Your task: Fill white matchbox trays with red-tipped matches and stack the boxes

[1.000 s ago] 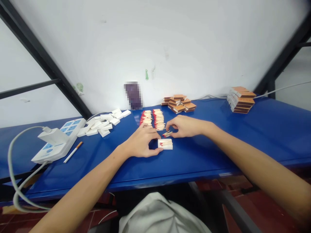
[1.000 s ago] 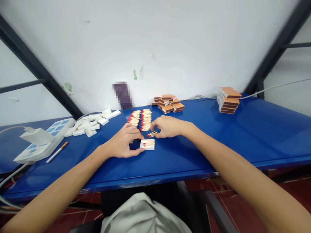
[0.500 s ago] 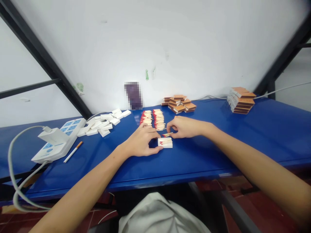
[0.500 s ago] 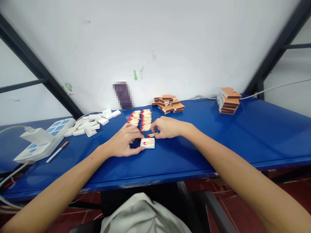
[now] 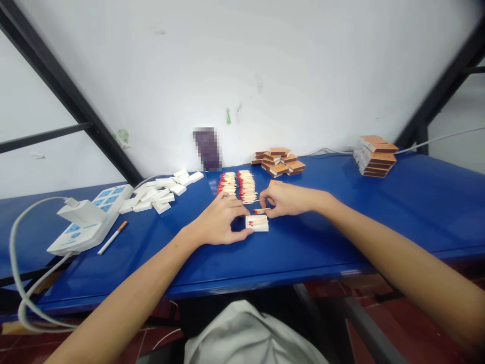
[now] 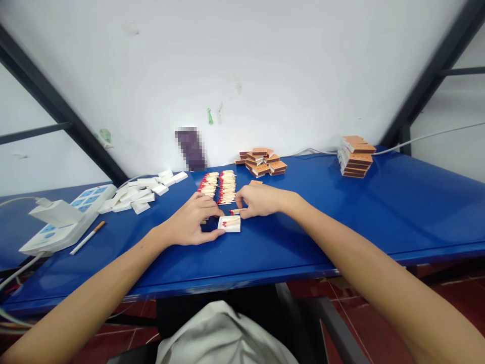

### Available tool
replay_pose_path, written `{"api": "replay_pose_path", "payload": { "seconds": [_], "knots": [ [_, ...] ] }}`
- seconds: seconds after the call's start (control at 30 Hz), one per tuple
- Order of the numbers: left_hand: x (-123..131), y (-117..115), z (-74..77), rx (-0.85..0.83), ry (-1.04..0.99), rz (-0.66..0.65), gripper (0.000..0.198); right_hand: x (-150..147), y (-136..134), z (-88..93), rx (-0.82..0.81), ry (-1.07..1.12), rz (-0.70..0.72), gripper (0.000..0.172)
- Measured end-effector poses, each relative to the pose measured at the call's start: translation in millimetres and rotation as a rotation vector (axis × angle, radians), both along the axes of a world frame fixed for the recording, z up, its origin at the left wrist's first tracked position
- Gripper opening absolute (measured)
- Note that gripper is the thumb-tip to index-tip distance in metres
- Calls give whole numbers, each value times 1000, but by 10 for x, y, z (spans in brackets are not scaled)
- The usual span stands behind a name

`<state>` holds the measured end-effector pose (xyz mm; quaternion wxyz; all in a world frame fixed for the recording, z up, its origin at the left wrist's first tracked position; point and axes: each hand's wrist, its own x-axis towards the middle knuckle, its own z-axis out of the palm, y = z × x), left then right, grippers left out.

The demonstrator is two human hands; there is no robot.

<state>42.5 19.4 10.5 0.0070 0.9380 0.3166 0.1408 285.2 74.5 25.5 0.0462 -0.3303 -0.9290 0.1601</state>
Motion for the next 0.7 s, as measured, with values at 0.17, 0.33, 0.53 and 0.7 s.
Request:
{"api": "replay_pose_path", "payload": {
  "seconds": [0.17, 0.33, 0.53, 0.7],
  "knots": [
    [-9, 7, -4, 12, 10, -28, 30, 8, 12, -23, -3, -5, -8, 17],
    [-11, 4, 6, 15, 8, -33, 29, 11, -7, -7, -35, -17, -28, 18],
    [-3, -5, 19, 12, 4, -39, 28, -9, -20, -4, -33, -9, -8, 16],
    [-7, -10, 14, 13, -7, -43, 27, -6, 5, -30, -37, -16, 11, 18]
  ]
}}
